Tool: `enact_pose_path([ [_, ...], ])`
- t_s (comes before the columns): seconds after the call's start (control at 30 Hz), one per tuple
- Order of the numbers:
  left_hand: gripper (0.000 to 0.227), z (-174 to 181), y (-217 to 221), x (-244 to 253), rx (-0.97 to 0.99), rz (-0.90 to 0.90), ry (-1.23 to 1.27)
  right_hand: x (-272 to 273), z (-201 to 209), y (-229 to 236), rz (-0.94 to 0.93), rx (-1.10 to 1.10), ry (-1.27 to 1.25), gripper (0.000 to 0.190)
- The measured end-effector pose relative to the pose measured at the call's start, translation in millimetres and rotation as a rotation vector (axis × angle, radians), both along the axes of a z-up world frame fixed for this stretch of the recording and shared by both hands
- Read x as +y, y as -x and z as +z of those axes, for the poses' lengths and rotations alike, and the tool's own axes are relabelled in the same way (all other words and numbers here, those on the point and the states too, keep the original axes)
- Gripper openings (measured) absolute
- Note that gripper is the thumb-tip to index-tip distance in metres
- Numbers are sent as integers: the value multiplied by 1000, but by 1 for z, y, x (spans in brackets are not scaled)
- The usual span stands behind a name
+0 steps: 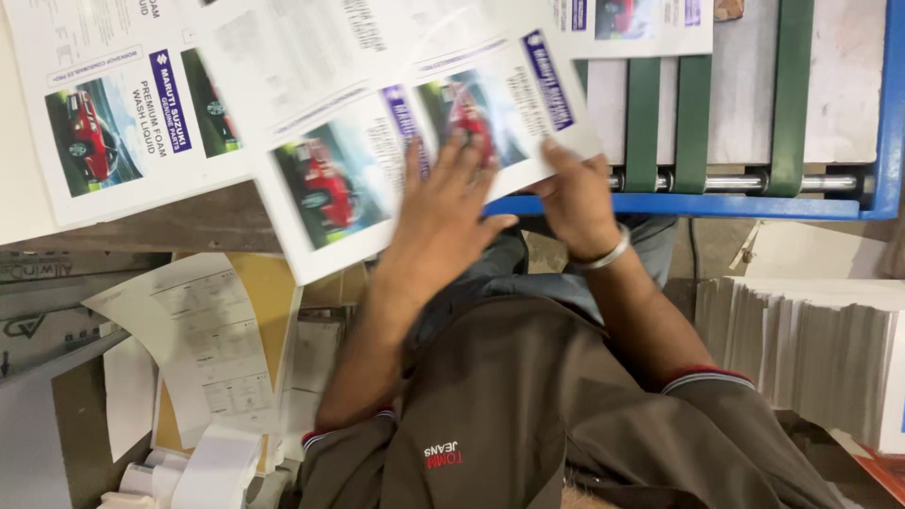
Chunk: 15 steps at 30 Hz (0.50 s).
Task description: The person repeatedly picks up printed sheets from a stack on the left and feeds them one by one into a blue laminating or binding machine on the right. The sheets feature a red car image and text. The person handles the sheets by hand and maintains a steady rhythm throughout the clip.
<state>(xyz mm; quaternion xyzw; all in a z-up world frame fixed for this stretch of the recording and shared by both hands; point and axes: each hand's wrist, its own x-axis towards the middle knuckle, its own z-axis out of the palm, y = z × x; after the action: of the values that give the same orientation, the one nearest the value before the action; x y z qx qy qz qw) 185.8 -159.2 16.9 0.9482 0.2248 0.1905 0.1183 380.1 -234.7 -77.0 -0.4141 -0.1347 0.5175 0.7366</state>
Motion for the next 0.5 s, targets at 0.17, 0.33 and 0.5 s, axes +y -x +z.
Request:
enact_pose_path([
  [0.17,56,24,63,51,181,286,-107,-34,-69,-89,-358,-199,54,27],
  [0.33,16,22,94,87,-61,311,-30,-72,-119,-163,-605,-556,131,15],
  [0.5,11,-7,99,104,-457,383,124,-108,-123,-158,-664,-505,140,22],
])
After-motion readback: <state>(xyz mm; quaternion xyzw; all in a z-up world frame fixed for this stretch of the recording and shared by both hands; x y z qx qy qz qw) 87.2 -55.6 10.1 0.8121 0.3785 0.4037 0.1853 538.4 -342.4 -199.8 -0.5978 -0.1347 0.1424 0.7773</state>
